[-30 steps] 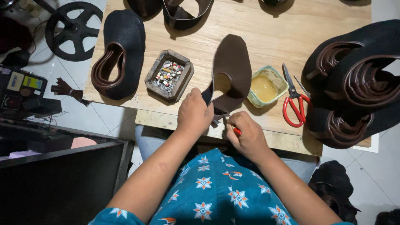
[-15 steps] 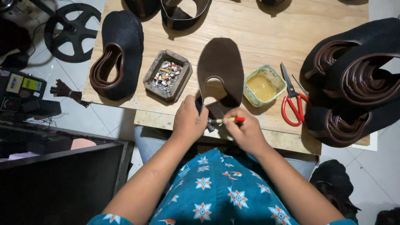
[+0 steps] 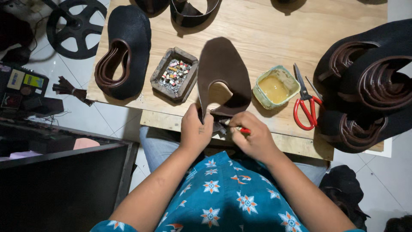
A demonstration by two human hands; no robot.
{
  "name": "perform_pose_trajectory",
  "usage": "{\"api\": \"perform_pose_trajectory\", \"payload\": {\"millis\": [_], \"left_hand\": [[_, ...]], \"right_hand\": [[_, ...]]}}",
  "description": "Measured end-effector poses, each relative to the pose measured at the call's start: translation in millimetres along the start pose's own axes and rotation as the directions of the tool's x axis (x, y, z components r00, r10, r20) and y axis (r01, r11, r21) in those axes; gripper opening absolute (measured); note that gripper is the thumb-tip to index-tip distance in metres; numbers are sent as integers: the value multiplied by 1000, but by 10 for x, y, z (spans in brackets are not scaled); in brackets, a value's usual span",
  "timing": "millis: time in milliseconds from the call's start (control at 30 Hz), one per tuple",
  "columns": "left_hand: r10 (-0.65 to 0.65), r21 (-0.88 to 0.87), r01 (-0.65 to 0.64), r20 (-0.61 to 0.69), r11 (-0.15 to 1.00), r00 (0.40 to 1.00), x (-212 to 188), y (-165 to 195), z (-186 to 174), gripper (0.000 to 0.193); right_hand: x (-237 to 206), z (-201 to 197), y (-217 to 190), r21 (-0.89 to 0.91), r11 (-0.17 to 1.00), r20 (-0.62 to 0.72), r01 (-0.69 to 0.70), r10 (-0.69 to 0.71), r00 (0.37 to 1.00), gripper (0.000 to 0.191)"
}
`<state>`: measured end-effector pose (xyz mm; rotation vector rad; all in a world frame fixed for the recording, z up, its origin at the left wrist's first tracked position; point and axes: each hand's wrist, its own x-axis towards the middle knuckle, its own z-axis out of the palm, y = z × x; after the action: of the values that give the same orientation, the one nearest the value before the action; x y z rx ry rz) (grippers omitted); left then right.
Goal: The person applies adhesive with a brush to the inner edges of black shoe uppers and presses the edges together. They repeat this process on several uppers, placing each finished piece on the table.
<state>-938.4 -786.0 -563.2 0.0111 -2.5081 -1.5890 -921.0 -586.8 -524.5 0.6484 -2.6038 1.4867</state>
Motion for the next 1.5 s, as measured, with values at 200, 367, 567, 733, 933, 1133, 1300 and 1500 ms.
{"api": "perform_pose_trajectory", "payload": {"millis": [200, 367, 567, 733, 933, 1133, 1300, 1500], "left_hand": [[-122, -66, 124, 38, 990, 992, 23, 38, -20, 23], [-138, -55, 143, 93, 988, 986, 4, 101, -64, 34], [-76, 112, 56, 186, 992, 980, -50, 74, -94, 50], [-83, -197, 122, 197, 973, 977, -163, -119, -88, 46], [94, -353, -15, 206, 935, 974, -272, -128, -30, 57], [-583, 317, 497, 560, 808, 589, -593, 256, -265, 48], [-129, -341, 326, 492, 882, 861, -573, 469, -344, 30], [-110, 356, 14, 252, 934, 962, 236, 365, -61, 40]], "right_hand": [[36, 49, -28, -197, 973, 39, 119, -113, 993, 27], [25, 118, 41, -94, 995, -2, 45, -45, 999, 20], [-11, 144, 186, 100, 993, 37, -62, 59, 998, 13], [-38, 150, 254, 289, 918, 52, -271, 268, 962, 12], [54, 46, 274, 135, 987, -122, -83, 99, 988, 17], [55, 53, 192, -32, 999, -9, 36, -36, 999, 20], [94, 106, 157, -75, 996, -5, 50, -50, 999, 24], [140, 61, 149, -97, 989, -36, 111, -115, 993, 26]]}}
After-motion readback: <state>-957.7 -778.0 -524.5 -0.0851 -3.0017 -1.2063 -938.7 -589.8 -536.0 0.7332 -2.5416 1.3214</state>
